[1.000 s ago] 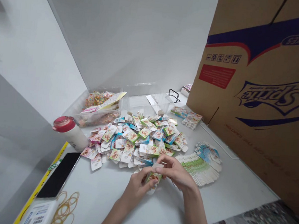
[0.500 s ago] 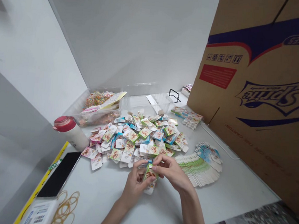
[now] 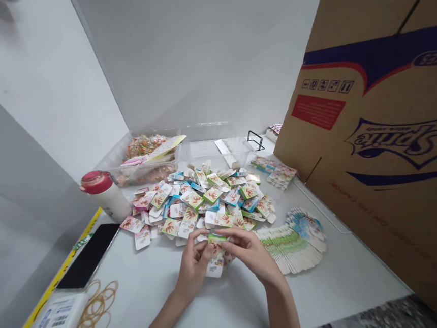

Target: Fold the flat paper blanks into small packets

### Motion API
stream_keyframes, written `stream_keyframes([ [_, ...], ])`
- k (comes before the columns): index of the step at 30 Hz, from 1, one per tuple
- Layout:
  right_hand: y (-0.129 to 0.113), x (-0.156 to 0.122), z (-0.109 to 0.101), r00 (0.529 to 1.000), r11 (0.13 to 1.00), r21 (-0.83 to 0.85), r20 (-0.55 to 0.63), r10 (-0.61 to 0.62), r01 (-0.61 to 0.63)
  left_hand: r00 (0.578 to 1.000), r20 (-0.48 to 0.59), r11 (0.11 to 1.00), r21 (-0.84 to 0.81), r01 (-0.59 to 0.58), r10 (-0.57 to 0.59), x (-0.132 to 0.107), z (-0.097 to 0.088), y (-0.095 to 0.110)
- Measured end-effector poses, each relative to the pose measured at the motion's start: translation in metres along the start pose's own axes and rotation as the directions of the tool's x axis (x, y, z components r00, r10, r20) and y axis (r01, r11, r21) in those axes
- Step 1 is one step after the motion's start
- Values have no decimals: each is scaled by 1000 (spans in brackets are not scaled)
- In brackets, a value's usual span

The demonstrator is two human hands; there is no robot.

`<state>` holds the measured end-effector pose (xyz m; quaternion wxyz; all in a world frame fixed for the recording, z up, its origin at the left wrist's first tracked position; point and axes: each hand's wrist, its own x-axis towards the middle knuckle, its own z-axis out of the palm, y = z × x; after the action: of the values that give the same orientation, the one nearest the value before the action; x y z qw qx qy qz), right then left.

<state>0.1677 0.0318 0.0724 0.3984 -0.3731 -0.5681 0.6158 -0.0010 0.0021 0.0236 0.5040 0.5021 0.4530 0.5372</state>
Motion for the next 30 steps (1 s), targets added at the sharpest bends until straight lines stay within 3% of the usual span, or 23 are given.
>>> stream_keyframes([
  [4,0,4,4,955,999,19,-297,-20,27,978,-199,997,50,-57,66,6,-5,10],
  [8,10,10,5,960,1000,23,-279,13,-7,942,-332,997,70,-17,39,13,-10,14],
  [10,17,14,6,954,991,-127,-300,1,-41,944,-328,997,71,9,15,15,-10,11],
  [13,23,17,7,923,913,-407,-347,-163,9,958,-285,994,109,3,28,15,-7,5],
  [16,19,13,0,911,869,-495,-347,-222,23,971,-230,989,147,-29,63,11,-3,0],
  [20,11,-2,-22,871,819,-558,-460,-170,-134,979,-195,987,157,-35,66,9,-1,0],
  [24,13,-15,-44,870,612,-702,-490,-43,-365,979,-197,986,167,-19,52,10,-2,0],
  [27,19,-16,-48,869,499,-734,-489,81,-460,981,-190,986,169,-8,41,10,-2,0],
  [30,21,-14,-42,836,409,-735,-523,166,-540,982,-186,985,174,10,23,10,-2,-2],
])
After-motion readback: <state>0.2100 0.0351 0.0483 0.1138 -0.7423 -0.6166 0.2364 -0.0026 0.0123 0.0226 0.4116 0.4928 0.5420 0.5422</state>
